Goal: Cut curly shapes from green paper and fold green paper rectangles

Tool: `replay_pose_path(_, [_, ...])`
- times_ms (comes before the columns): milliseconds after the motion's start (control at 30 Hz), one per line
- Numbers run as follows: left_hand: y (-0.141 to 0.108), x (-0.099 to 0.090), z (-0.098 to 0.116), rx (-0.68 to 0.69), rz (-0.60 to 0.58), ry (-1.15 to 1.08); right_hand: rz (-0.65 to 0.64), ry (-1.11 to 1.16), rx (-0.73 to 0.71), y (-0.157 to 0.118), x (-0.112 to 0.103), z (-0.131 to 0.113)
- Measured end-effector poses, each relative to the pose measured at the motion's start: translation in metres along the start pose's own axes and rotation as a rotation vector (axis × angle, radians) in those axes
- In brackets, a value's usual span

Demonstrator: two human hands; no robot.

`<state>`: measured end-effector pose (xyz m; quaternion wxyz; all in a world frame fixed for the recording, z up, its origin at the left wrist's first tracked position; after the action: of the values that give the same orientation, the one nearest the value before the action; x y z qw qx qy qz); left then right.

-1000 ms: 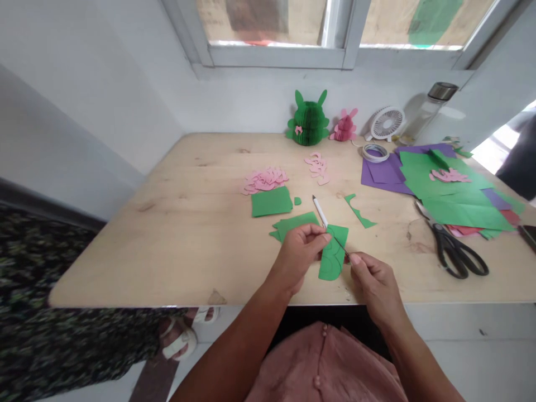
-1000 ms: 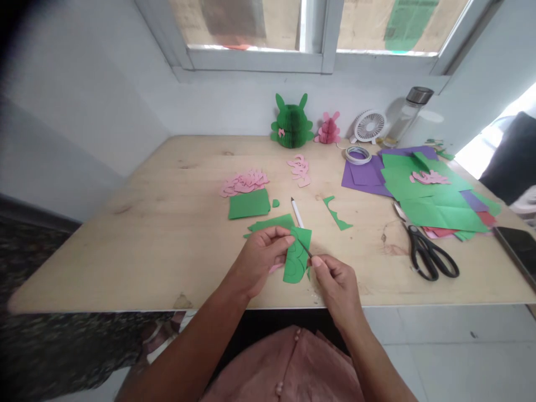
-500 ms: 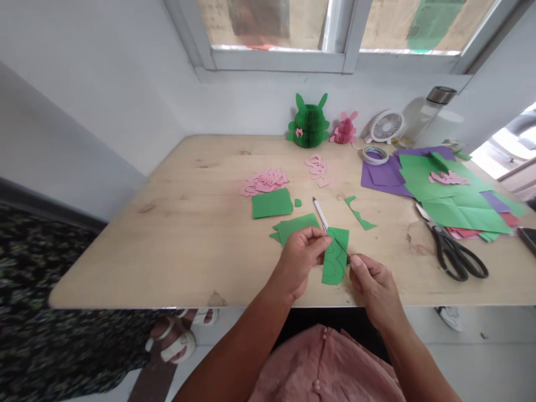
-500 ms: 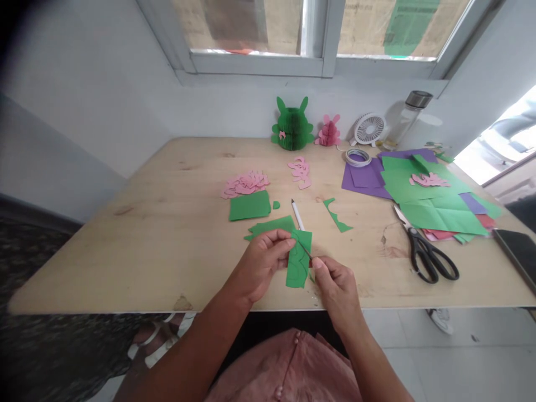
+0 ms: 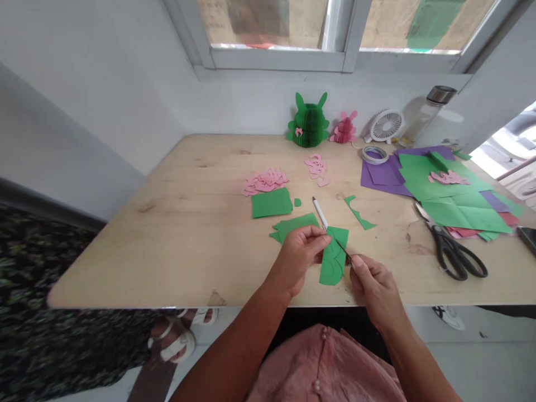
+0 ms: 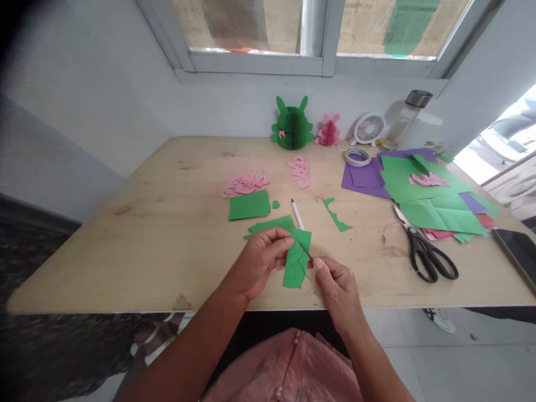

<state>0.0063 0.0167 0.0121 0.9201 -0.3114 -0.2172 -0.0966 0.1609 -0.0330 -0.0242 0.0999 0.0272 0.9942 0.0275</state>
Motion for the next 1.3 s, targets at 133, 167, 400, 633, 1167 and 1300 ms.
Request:
replay_pose_path(133, [0.001, -0.001, 0.0, -0.004, 0.008, 0.016, -0.002, 0.034, 0.021, 0.0, 0.002, 0.0])
replay_pose_path(167, [0.001, 0.0, 0.0, 0.0, 0.007, 0.012, -0.005, 0.049, 0.025, 0.0, 0.002, 0.0])
replay_pose_path(400, [-0.003, 0.006, -0.004, -0.013, 0.004, -0.051, 0.026, 0.149, 0.01, -0.001, 0.009, -0.001])
replay_pose_path(633, [-0.004, 0.013, -0.011, 0.026, 0.062, -0.091, 0.096, 0.252, 0.011, -0.002, 0.014, -0.002])
replay_pose_path(1167, [0.002, 0.021, -0.017, 0.153, 0.155, -0.068, 0.121, 0.319, 0.013, 0.0, 0.017, 0.017])
replay_pose_path(1300, [0.002, 0.023, -0.016, 0.161, 0.181, -0.076, 0.128, 0.361, 0.008, 0.001, 0.019, 0.014])
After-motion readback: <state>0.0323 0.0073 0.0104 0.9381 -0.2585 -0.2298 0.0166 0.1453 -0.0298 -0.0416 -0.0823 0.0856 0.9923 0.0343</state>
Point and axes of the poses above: each hand's wrist, its own y-axis towards the middle knuckle, its own x-axis out of the palm, z = x × y, the point moved 1 cm from there along y, towards the middle knuckle, and after that the axes turned 12 degrees about -x, right-handed, at the moved point
